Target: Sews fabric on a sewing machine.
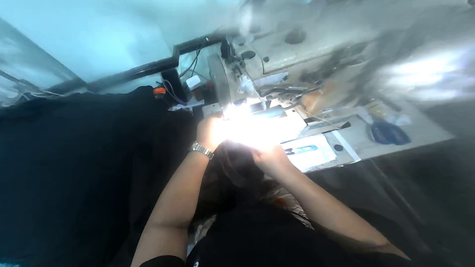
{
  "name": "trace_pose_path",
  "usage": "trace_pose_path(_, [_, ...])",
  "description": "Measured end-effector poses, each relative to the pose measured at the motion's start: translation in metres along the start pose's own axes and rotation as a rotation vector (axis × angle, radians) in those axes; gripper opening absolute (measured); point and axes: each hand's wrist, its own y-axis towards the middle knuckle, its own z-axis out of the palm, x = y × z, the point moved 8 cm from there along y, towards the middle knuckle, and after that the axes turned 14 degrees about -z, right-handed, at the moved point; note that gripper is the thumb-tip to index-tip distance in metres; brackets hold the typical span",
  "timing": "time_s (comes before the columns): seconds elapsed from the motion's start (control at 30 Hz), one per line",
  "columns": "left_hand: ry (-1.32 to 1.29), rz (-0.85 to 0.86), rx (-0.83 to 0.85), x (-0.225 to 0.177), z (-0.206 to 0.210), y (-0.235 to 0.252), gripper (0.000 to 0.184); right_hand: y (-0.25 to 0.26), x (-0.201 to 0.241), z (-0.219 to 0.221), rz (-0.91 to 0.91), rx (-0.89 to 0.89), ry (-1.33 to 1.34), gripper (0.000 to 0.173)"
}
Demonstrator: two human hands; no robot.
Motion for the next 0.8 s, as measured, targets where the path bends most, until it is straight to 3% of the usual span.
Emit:
trace_pose_path(0.1, [-0.126,0.088,-0.095,-0.003,0.008,0.015,0.021,0.011,-0.003,-0.005,0.048,0.076,-0.059,0.020])
trace_pose_path(0.23, [-0.231,-0.102,0.127,-0.004,0.013,0.027,0.029,0.015,0.001,0.000,0.043,0.048,-0.088,0.022])
trace_pose_path(0.33, [-0.211,0.004,0.092,-0.003,0.016,0.036,0.034,0.011,0.008,0.004,-0.013,-0.002,-0.056,0.021])
trace_pose_path(0.43, [-0.193,-0.037,0.151,-0.009,0.011,0.035,0.043,0.011,0.011,0.005,-0.023,0.003,-0.039,0.023])
trace_pose_path(0.5, [-0.212,0.032,0.084,-0.008,0.012,0.037,0.041,0.011,0.011,0.004,-0.020,-0.002,-0.052,0.023])
trace_pose_path(0.8, [-0.154,-0.021,0.131,-0.017,0.003,0.032,0.036,0.012,0.009,0.007,-0.015,-0.006,-0.070,0.023])
